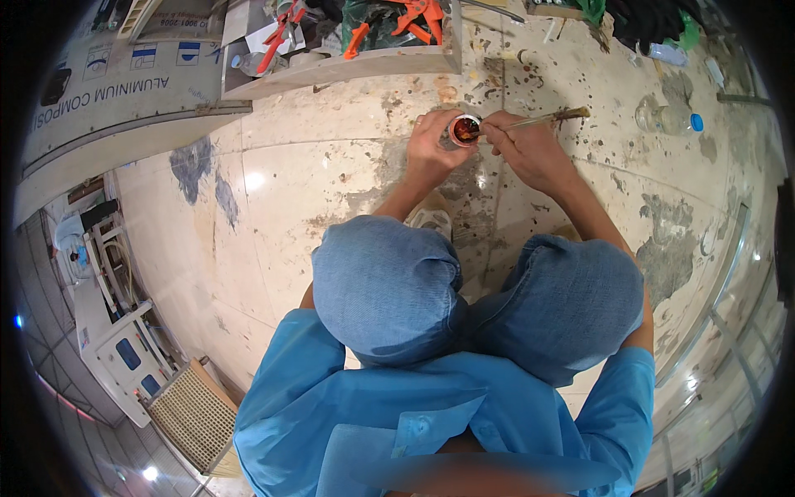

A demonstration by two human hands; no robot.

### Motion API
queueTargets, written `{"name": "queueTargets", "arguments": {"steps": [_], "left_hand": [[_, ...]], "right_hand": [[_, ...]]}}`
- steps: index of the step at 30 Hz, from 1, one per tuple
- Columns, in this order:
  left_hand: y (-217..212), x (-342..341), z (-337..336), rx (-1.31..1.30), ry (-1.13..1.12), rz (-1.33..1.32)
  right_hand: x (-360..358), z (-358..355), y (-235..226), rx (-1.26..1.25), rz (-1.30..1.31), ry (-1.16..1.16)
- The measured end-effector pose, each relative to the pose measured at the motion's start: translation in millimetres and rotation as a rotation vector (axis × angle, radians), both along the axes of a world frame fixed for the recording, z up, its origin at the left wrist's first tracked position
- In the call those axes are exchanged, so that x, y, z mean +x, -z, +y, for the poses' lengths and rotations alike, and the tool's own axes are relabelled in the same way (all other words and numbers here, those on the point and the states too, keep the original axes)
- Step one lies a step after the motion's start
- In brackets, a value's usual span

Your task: The person selects small paint jars from a shelf, opens them, and mixes the contents with a stick. They add water from a plastic bottle and a yellow liquid from a squeeze bottle, stirring the mixture in a small container.

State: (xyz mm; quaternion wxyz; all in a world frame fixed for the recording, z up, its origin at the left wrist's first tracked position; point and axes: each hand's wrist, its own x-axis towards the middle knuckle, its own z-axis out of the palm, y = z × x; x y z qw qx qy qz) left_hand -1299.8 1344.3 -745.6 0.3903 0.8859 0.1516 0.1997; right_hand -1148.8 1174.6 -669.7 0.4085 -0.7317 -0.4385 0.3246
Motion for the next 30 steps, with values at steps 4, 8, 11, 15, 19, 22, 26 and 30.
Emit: {"name": "queueTargets", "arguments": {"steps": [4,8,11,15,19,22,26,30], "left_hand": [[-1.3,0.4,-1.9,-0.015,-0.002,0.006],[-4.5,1.4,-2.0,-0.049,0.014,0.034],[-5.5,2.0,-2.5,-0.069,0.033,0.042],[-2.8,3.2,-2.6,-0.023,0.037,0.029],[1.5,2.8,-4.0,-0.001,0.046,0.006],[3.8,0.5,-5.8,-0.003,0.038,0.024],[5.0,-1.1,-4.5,-0.019,0.033,0.02],[4.7,-0.3,-3.5,-0.053,0.048,0.039]], "right_hand": [[-5.0,-3.5,0.9,-0.001,0.126,0.046],[-12.1,-2.1,10.1,0.196,0.074,0.083],[-12.1,-2.4,17.0,0.309,-0.123,0.093],[-4.5,-4.8,19.9,0.296,-0.292,0.016],[-1.3,-5.9,16.2,0.2,-0.372,-0.027],[-1.1,-6.1,14.1,0.035,-0.11,0.03],[-6.7,-4.5,17.9,-0.012,0.303,0.158],[-15.0,-3.3,23.9,0.22,0.145,0.179]]}}
